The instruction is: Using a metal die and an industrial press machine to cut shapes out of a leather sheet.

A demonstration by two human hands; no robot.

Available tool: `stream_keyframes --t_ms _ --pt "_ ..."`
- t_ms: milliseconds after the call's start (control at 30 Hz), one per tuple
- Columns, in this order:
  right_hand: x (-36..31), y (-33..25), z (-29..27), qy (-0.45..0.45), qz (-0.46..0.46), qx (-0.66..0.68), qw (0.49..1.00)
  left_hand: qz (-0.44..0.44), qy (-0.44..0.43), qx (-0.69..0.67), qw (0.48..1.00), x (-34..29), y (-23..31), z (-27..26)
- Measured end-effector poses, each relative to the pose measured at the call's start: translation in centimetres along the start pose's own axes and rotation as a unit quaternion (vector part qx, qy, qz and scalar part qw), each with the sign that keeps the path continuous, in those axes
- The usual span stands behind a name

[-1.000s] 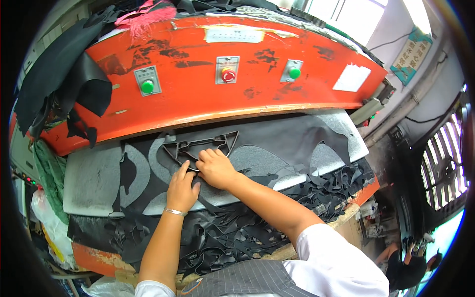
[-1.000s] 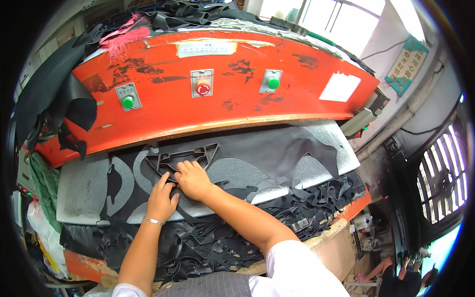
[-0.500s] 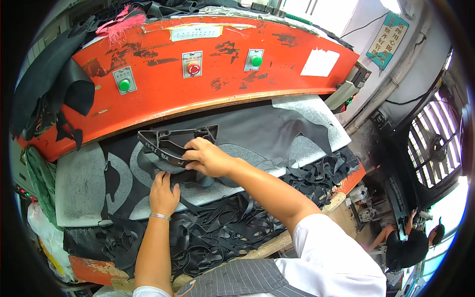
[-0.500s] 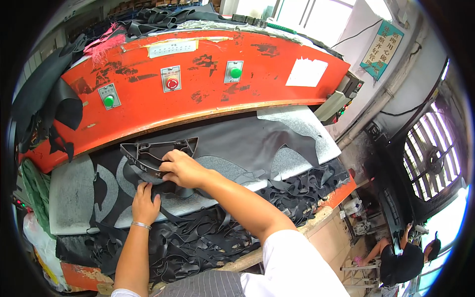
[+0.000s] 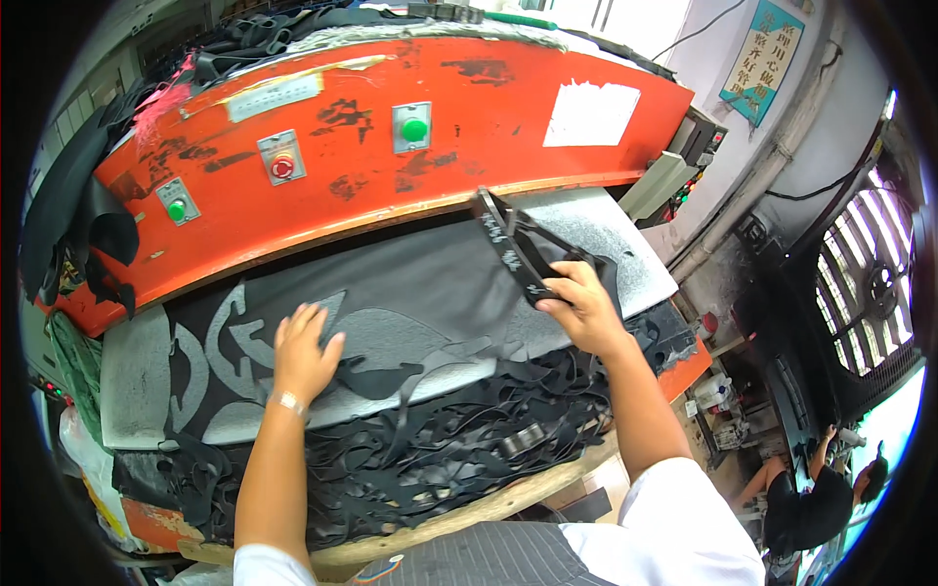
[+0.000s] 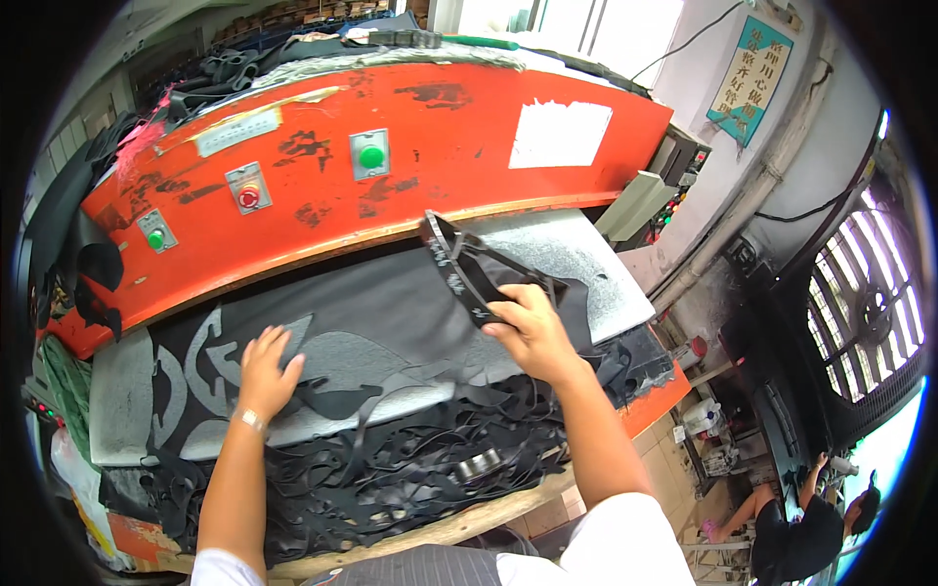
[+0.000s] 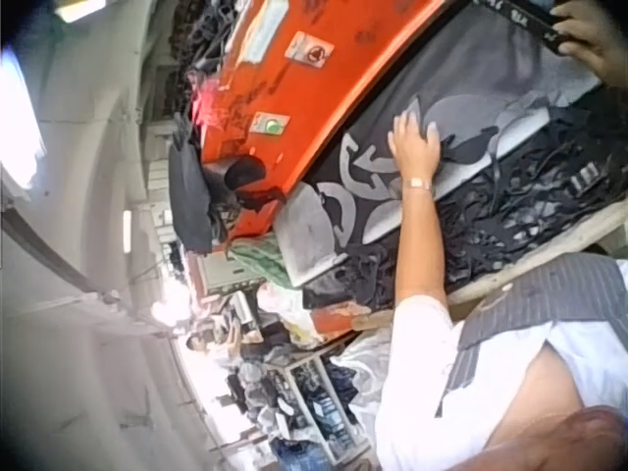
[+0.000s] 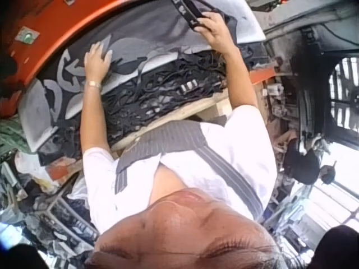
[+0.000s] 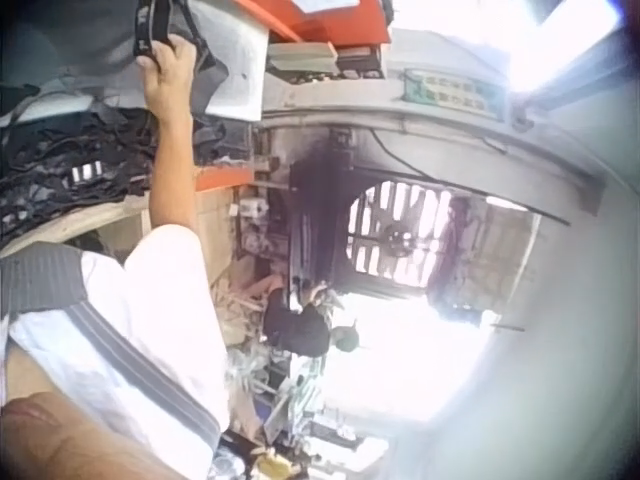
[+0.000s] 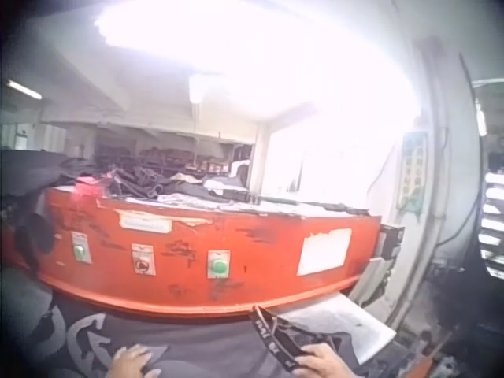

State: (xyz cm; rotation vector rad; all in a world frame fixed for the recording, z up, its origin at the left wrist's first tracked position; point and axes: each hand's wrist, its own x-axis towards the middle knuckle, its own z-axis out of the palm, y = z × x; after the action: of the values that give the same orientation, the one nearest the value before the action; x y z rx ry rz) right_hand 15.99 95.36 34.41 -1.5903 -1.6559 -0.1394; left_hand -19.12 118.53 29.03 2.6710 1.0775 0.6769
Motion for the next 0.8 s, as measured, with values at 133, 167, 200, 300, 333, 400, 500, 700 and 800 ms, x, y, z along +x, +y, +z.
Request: stream_keyframes --t_ms 133,167,200,300,333,400,500,700,800 --pt "-3.4 2.9 -6.1 -0.001 0.029 0.004 1.0 -0.043 -0.09 0.031 0.995 7.0 5.9 7.4" --pt "-4.4 3.6 -7.8 -0.003 0.038 -0.003 0.999 -0.067 -0.106 0.041 0.991 8.4 7.6 9.6" --pt "-5.4 4.6 -9.6 -0.011 0.048 -0.018 0.999 -0.087 -0.106 0.066 0.988 9.6 10.7 11.7" --pt "-7.2 6.9 -13.9 -0.039 0.048 -0.075 0.995 -0.015 -0.042 0.093 0.995 11.5 21.5 16.6" --pt "-7.2 7.1 -14.8 -0.055 0.052 -0.074 0.994 0.027 0.002 0.075 0.997 11.1 25.1 18.3" --pt "-6.3 7.3 -15.2 -0.073 0.034 -0.081 0.994 0.063 -0.017 -0.032 0.997 9.4 33.0 21.4" --pt "-4.0 8.4 -12.8 -0.084 -0.044 -0.068 0.993 0.153 -0.197 -0.101 0.963 5.3 40.1 22.3" --pt "0.7 6.8 -3.2 -0.131 -0.201 0.013 0.971 0.282 -0.225 -0.264 0.894 3.0 34.8 16.7" --pt "1.3 6.6 2.0 -0.164 -0.235 0.034 0.957 0.119 -0.144 -0.203 0.961 0.6 26.6 13.0"
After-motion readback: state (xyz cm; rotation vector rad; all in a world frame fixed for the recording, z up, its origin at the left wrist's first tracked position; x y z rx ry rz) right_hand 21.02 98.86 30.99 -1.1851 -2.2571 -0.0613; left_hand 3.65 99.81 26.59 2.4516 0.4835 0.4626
